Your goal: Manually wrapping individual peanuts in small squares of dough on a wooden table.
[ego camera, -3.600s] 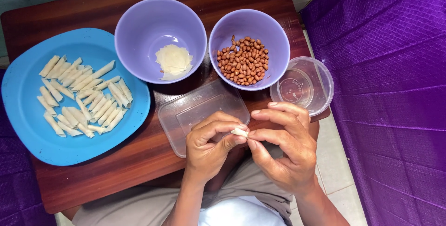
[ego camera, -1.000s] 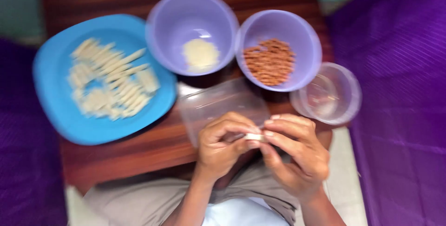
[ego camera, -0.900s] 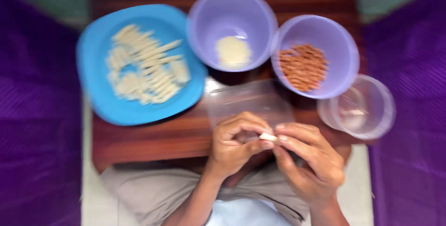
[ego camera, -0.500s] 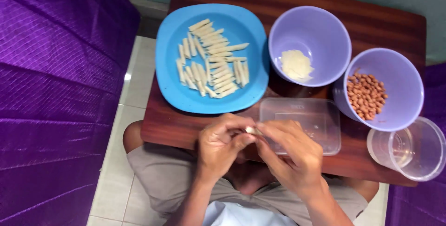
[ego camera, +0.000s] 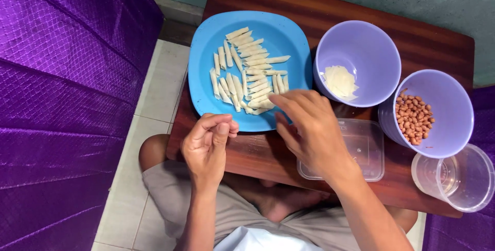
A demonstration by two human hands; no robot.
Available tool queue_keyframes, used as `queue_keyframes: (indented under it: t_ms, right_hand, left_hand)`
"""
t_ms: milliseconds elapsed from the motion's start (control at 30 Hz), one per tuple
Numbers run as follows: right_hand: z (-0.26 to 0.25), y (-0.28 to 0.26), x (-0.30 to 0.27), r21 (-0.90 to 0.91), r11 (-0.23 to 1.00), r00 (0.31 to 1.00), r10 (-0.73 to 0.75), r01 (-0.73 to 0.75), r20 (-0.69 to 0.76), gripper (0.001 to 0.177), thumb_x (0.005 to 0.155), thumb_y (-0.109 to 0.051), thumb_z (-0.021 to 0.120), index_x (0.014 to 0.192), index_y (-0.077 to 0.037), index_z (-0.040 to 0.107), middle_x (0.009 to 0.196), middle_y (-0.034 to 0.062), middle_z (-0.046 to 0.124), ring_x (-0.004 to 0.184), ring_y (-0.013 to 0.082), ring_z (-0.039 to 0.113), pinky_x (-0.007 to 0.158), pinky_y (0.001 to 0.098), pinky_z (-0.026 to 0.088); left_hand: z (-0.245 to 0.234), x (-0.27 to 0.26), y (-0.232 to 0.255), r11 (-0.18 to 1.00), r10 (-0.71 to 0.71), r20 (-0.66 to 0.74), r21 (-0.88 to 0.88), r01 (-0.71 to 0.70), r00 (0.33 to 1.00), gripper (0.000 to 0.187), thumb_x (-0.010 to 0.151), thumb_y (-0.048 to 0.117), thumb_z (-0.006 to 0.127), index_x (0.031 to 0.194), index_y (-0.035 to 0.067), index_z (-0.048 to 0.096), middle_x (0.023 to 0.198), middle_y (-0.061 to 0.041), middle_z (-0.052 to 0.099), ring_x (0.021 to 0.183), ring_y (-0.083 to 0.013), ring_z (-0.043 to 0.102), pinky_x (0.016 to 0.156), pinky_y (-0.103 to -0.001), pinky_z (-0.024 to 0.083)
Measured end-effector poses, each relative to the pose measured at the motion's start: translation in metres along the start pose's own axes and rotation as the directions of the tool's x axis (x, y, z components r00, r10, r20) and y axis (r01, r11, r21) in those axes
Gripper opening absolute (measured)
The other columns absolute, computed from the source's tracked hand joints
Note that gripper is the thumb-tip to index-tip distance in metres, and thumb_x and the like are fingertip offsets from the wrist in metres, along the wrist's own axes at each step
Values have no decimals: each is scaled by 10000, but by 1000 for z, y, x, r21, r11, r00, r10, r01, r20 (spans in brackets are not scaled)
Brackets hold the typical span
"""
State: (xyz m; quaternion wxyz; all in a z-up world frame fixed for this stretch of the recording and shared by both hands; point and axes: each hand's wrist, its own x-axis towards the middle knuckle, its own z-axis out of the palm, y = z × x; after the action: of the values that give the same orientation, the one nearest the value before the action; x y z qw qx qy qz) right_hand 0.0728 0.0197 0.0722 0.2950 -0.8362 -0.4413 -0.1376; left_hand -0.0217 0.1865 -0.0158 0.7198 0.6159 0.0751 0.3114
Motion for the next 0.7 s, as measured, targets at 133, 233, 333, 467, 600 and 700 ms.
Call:
queue_keyframes:
  t_ms: [133,233,333,467,600,700]
  right_hand:
    - [-21,0,-33,162,978,985,145,-128,-97,73,912,-81,750,983,-70,747,935,100,743,874,338,704,750,397,549]
    - [-37,2,-60,134,921,922,378,-365,-85,78,849,15,740,905,19,686,947,88,726,788,208,643,735,301,513]
    - [-41,14,-87,174,861,838,506,-478,-204,124,957,54,646,1063,33,707,855,96,677,640,152,541,563,257,407]
    - [-35,24,-115,315,804,755,587,-504,-291,272,919,135,604,1169,46,663,1013,122,735,751,141,641,628,214,462]
    - [-34,28,-122,405,776,713,618,-484,-331,234,925,111,618,1142,40,672,983,121,735,753,158,673,680,236,536]
    - [-31,34,-118,426,781,707,609,-456,-359,257,926,110,612,1165,30,665,996,109,725,761,154,674,685,236,547]
  left_hand:
    - [9,4,15,1000,1,17,27,-2,1000,157,1003,69,623,1016,-56,717,802,-150,699,719,-195,703,701,-320,623]
    - [28,8,29,989,-132,89,-50,137,987,92,984,36,645,1058,-16,662,962,-84,658,842,-141,655,777,-242,562]
    - [59,20,42,996,-86,236,0,89,968,124,943,-48,661,1066,-38,671,1011,-95,666,877,-154,669,816,-237,533]
    - [102,31,57,966,24,413,225,-127,910,159,876,2,722,1035,-11,713,936,-63,707,801,-151,661,738,-251,539]
    - [137,40,60,913,97,552,281,-295,828,204,866,-43,715,1066,-6,723,961,-63,717,766,-151,670,673,-254,547]
    - [164,68,47,828,180,692,278,-488,699,164,875,-49,642,1028,-5,681,978,-104,707,836,-267,669,768,-368,527]
